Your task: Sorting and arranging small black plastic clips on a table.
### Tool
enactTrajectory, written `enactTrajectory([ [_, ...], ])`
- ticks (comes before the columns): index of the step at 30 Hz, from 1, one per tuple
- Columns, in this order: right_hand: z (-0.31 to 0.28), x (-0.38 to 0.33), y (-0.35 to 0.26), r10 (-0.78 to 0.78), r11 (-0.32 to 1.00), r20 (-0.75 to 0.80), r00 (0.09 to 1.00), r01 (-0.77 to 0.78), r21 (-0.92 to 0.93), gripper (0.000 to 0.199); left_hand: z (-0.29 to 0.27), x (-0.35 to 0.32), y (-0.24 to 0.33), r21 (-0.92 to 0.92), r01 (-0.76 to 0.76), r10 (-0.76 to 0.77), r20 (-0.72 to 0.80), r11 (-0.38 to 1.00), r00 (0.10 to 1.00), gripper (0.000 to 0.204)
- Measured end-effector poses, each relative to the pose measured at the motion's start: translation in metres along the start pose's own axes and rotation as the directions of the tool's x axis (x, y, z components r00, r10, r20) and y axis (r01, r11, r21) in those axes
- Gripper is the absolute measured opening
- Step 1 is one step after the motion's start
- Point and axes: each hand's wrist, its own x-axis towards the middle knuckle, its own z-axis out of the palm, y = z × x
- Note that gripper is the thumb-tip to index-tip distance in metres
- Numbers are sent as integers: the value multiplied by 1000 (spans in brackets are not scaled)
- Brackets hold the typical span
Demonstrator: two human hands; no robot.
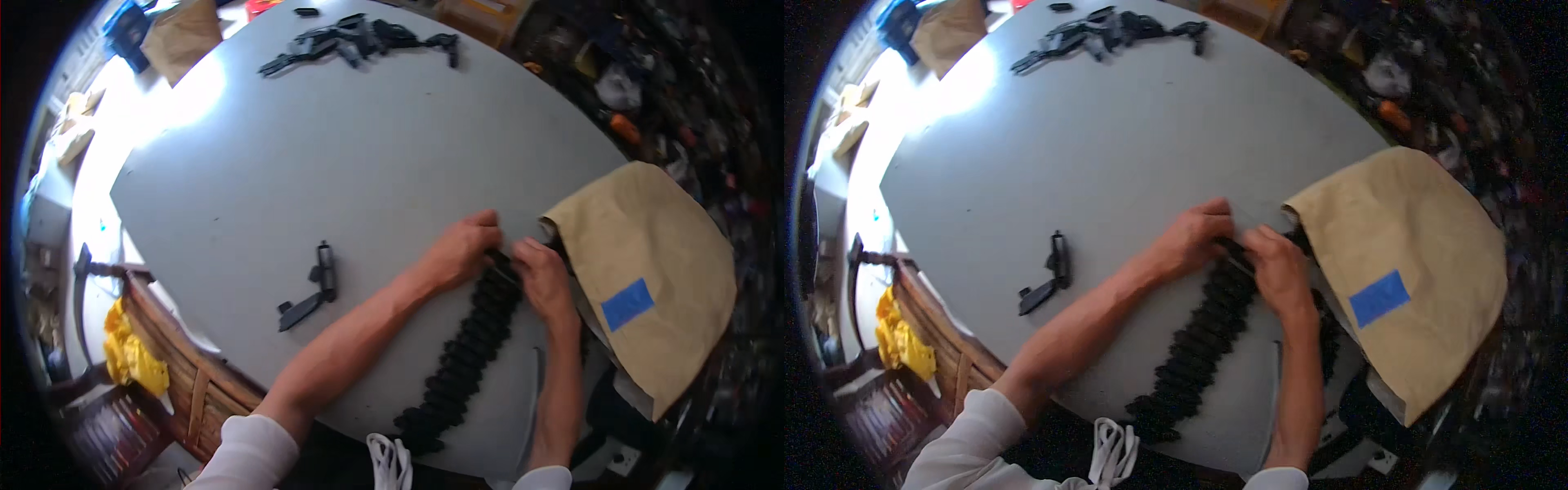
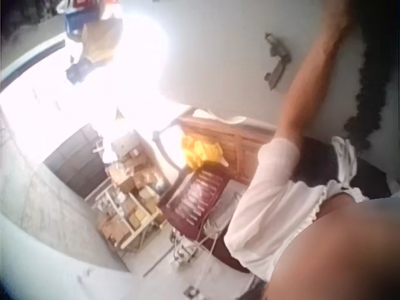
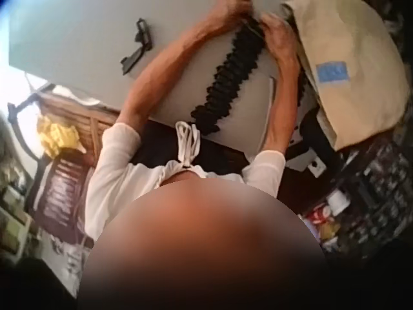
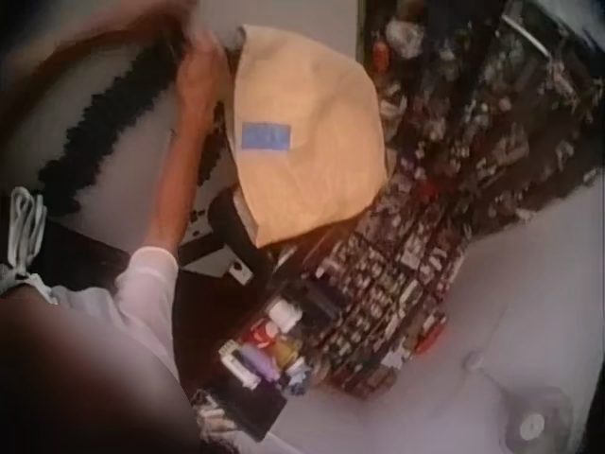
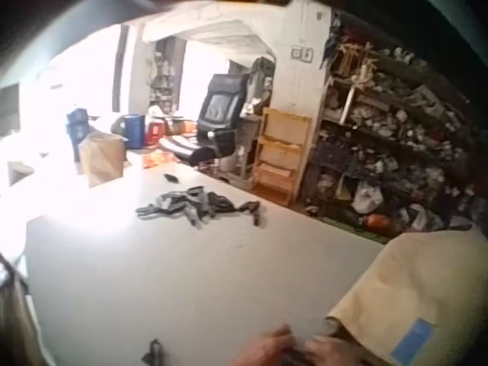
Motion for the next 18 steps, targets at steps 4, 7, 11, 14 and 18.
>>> enactTrajectory([
  [4, 9, -2, -3, 10, 997, -29, 1000, -12, -71, 12, -2, -2, 3, -44, 5, -4, 12, 999, 1000, 12],
  [7, 8, -2, -8, -30, 992, -45, 999, 25, -122, 11, -3, -3, -2, 4, -11, 11, 27, 1000, 1000, 13],
  [11, 11, -5, -8, 7, 989, -36, 999, -12, -147, 9, -41, -16, 32, 264, 178, -185, 1, 948, 983, 40],
  [14, 3, -14, -7, 48, 957, -13, 999, -49, -286, 7, -108, -36, 78, 618, 75, -176, 105, 782, 979, 37],
  [18, -1, -23, -8, 6, 951, -57, 998, -23, -307, 7, -158, -70, 76, 785, -36, -332, 303, 619, 893, 31],
])
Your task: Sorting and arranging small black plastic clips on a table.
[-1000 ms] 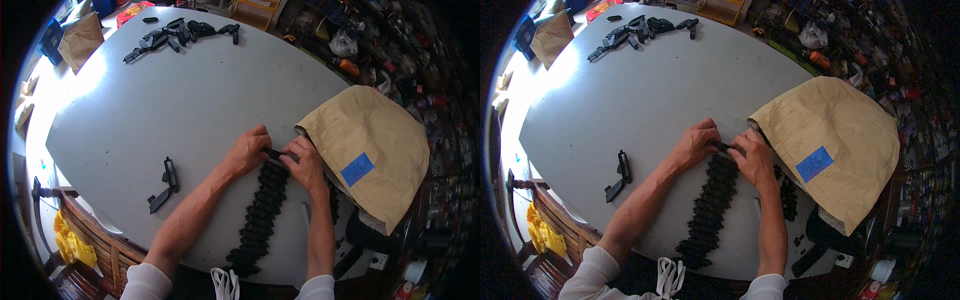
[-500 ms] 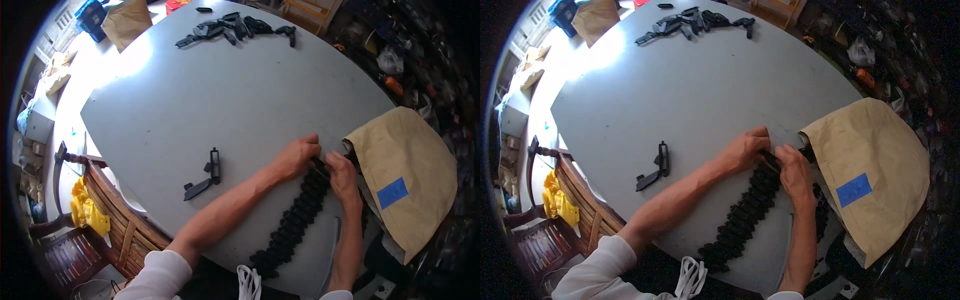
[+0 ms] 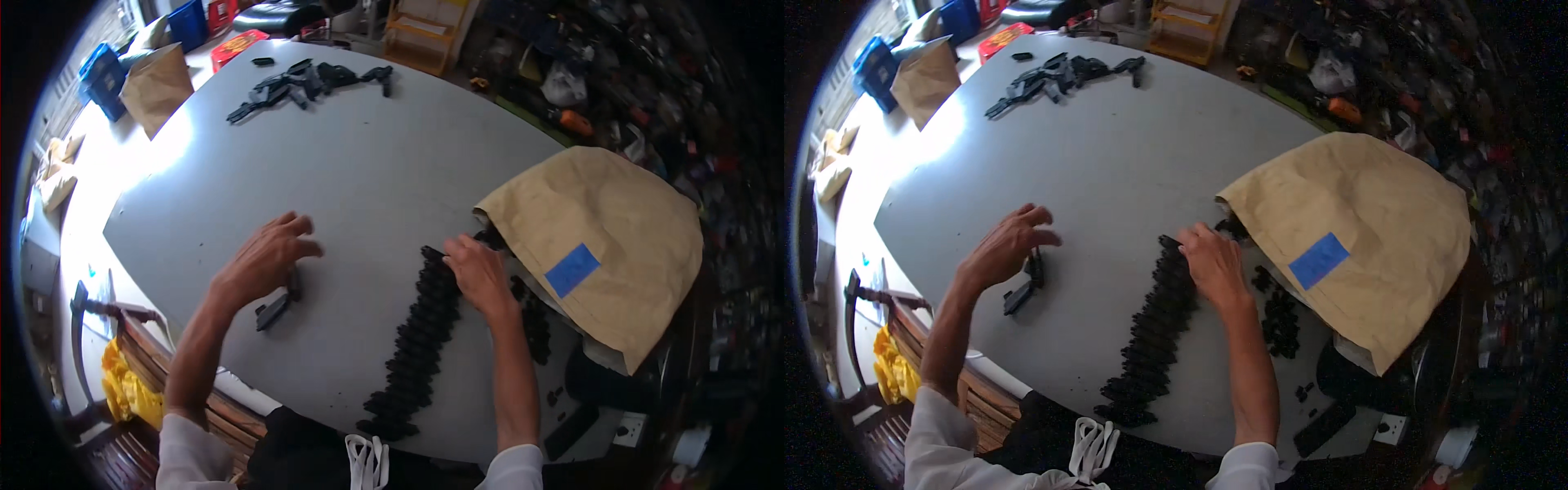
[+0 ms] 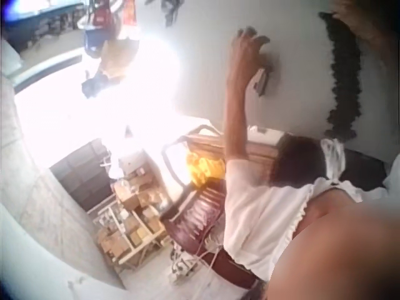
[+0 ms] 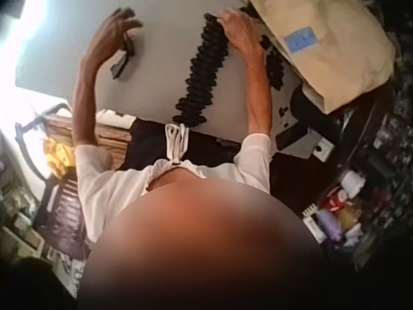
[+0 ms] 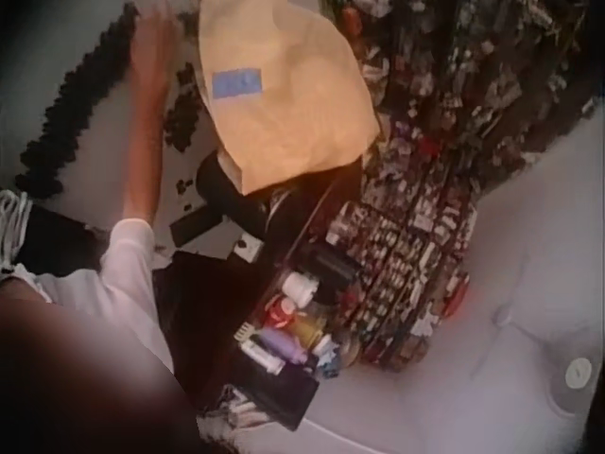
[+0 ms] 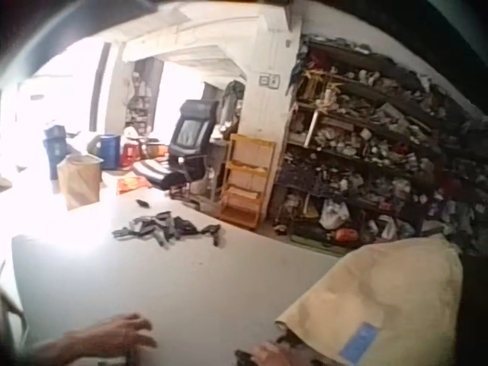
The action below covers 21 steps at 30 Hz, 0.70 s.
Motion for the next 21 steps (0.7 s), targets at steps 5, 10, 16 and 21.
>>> enactTrajectory([
  [5, 3, -6, 42, 200, 976, -176, 964, -180, 124, 6, 7, 0, -6, -5, -44, 44, 126, 999, 991, 24],
  [10, 3, -11, 57, 299, 944, -202, 933, -259, 202, 14, 7, 12, -12, 57, -184, 176, 121, 981, 977, 15],
  [16, 17, 6, 31, 214, 976, -237, 948, -220, 2, 16, 15, 53, -10, -778, 56, -117, -23, 625, 993, 12],
  [21, 15, 7, 34, 170, 975, -189, 967, -192, -107, 9, 52, 116, 32, -996, -9, -44, -13, 84, 999, 22],
])
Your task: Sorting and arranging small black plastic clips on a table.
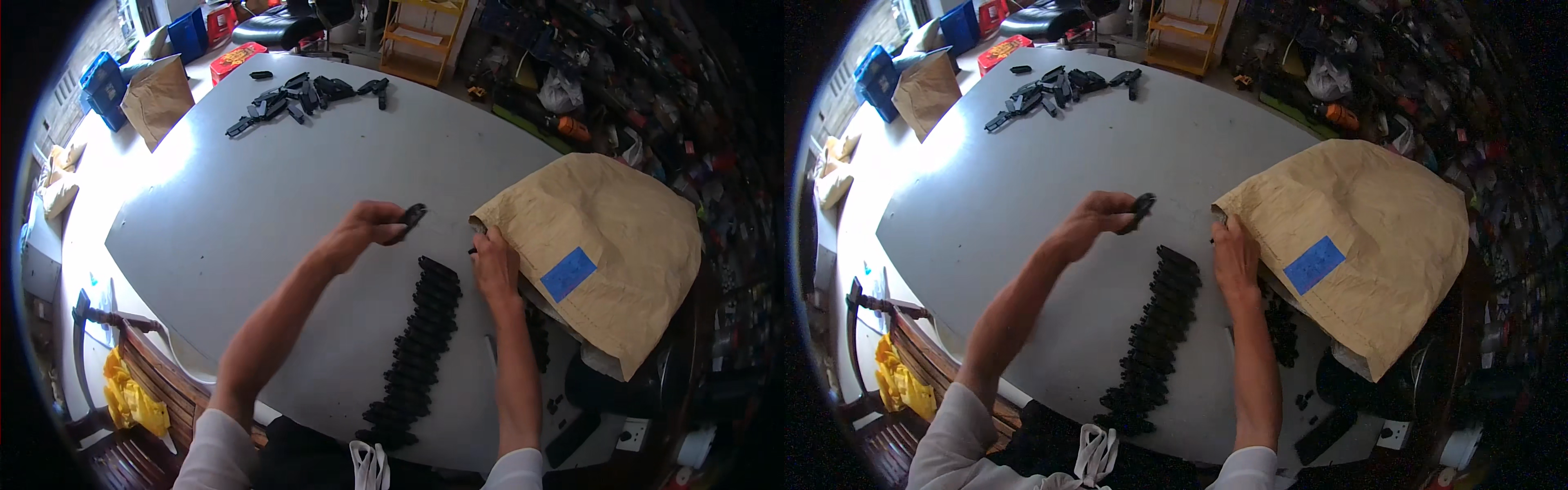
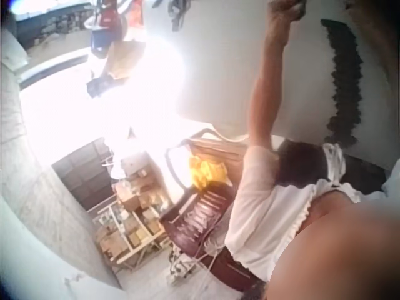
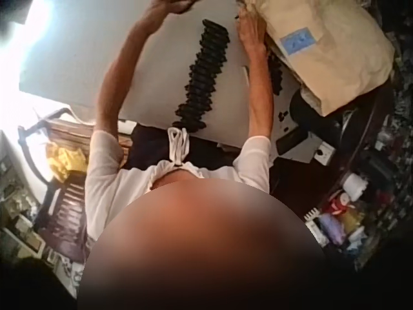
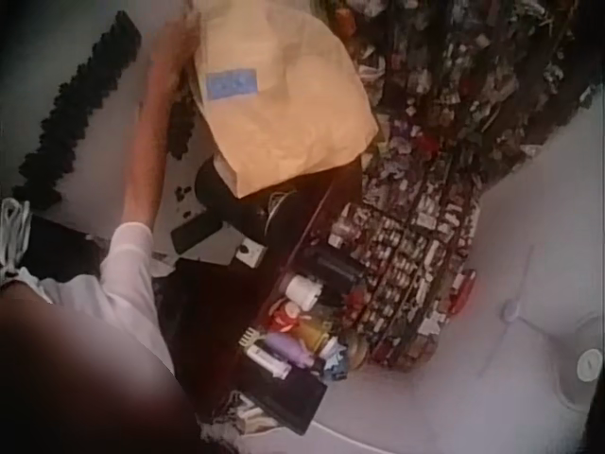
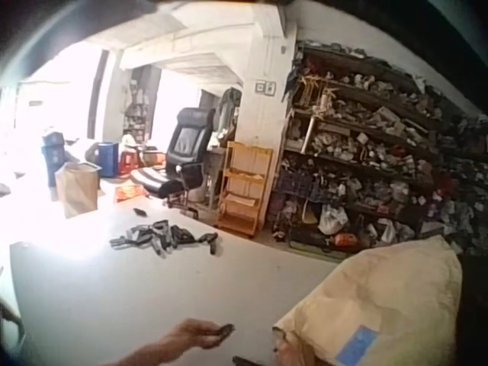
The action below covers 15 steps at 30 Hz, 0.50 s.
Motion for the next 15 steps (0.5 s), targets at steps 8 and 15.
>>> enactTrajectory([
  [8, -10, -1, -10, 58, 945, -81, 995, -29, 327, 19, 24, 34, -7, -183, 114, -115, 3, 977, 993, 21],
  [15, -13, 9, -20, 210, 616, 95, 973, -207, 760, 11, 43, 44, -6, -210, 125, -137, -46, 970, 989, 30],
])
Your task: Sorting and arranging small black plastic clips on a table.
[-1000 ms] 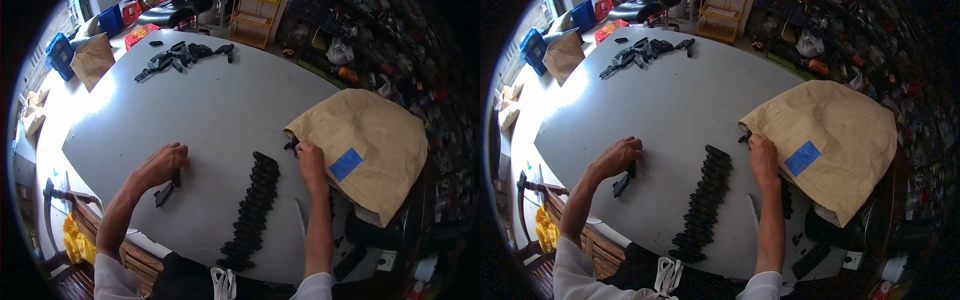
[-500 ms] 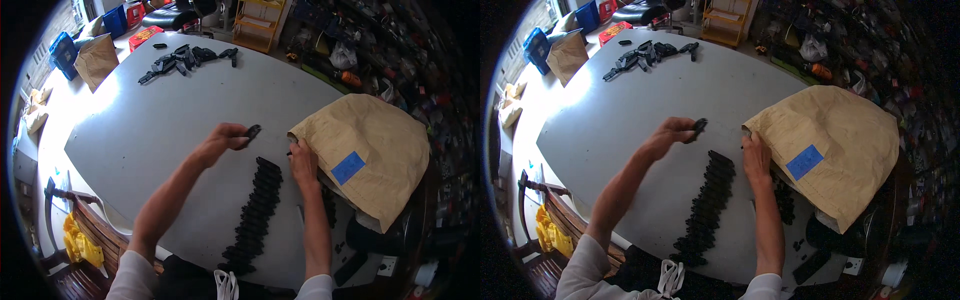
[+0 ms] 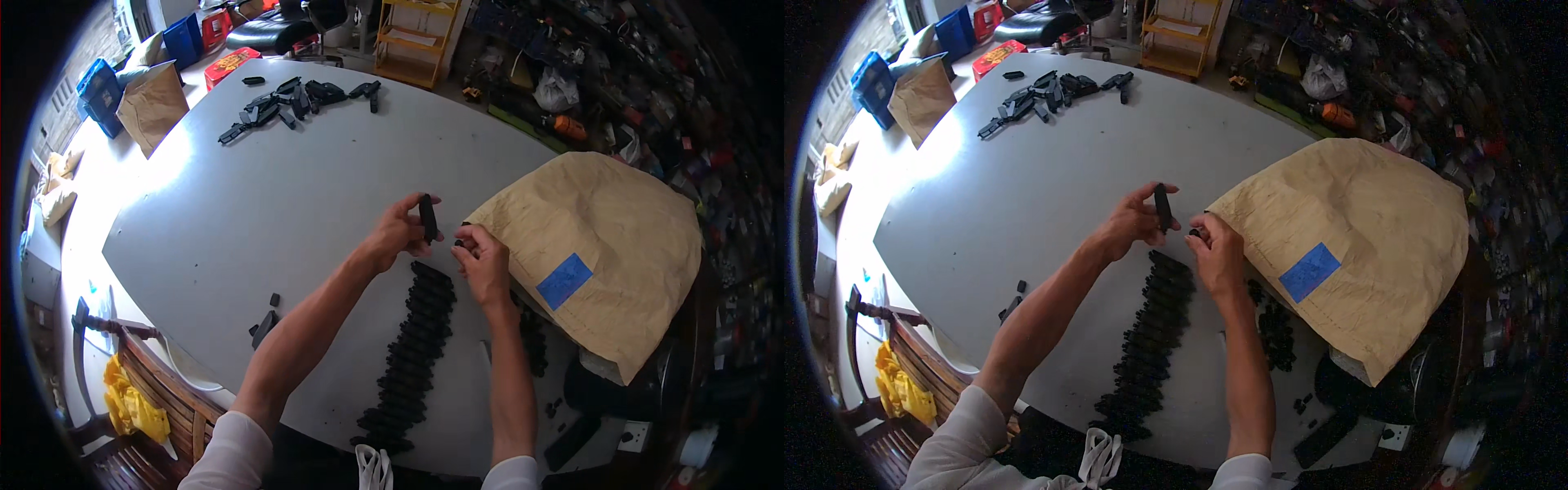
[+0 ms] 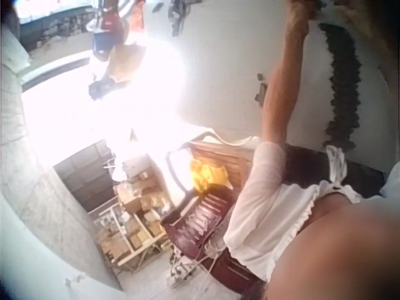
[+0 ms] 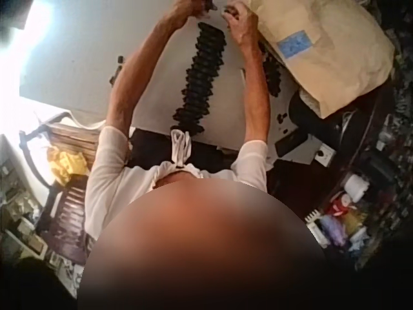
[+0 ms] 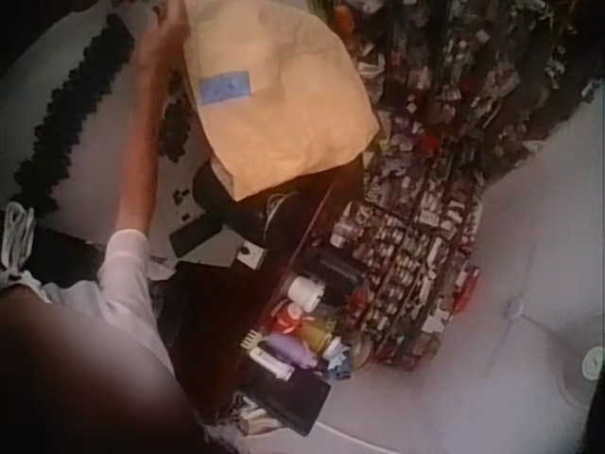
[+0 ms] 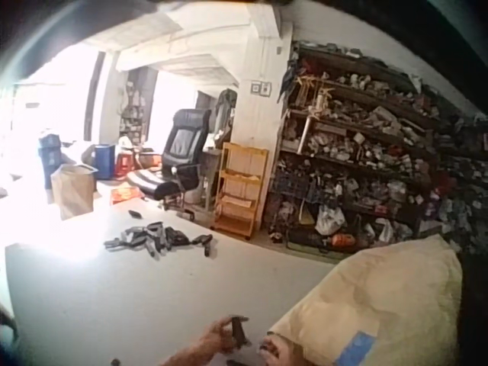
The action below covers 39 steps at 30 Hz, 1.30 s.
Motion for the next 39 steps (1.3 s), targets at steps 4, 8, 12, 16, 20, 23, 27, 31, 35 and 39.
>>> enactTrajectory([
  [4, 7, 2, 3, -333, 912, -49, 942, 309, -271, 17, 8, 9, -9, -106, -6, 6, -4, 994, 1000, 32],
  [8, 5, 1, 0, -250, 940, 41, 967, 253, -227, 15, 2, 15, -15, -126, 12, 12, 184, 992, 983, 26],
  [12, -4, -1, -6, -152, 981, 10, 988, 152, -116, 16, 1, 14, -21, 328, -319, 341, -10, 889, 940, 16],
  [16, -6, -1, -8, -17, 989, 46, 999, 24, -146, 18, -6, 6, -24, 326, -284, 323, -73, 902, 943, 16],
  [20, -4, 5, 3, -102, 984, 58, 993, 109, -143, 18, 1, 0, -26, 469, -132, 234, -165, 873, 958, 18],
  [23, 2, 9, 6, -154, 972, 63, 986, 162, -170, 19, -2, -2, -36, 866, -258, 593, -53, 427, 803, 23],
  [27, 10, 12, 3, -99, 973, 91, 991, 116, -202, 20, -10, -2, -42, 846, -289, 566, -19, 448, 824, 27],
  [31, 14, 14, 11, -214, 925, 146, 966, 248, -286, 21, -11, 1, -42, 847, -309, 569, 10, 432, 822, 30],
  [35, 14, 16, 6, -184, 929, 197, 963, 236, -285, 19, -12, 1, -44, 839, -325, 579, 14, 437, 815, 30],
  [39, 9, 17, 7, -345, 814, 307, 887, 446, -372, 13, -12, 2, -48, 834, -349, 616, 14, 427, 787, 31],
])
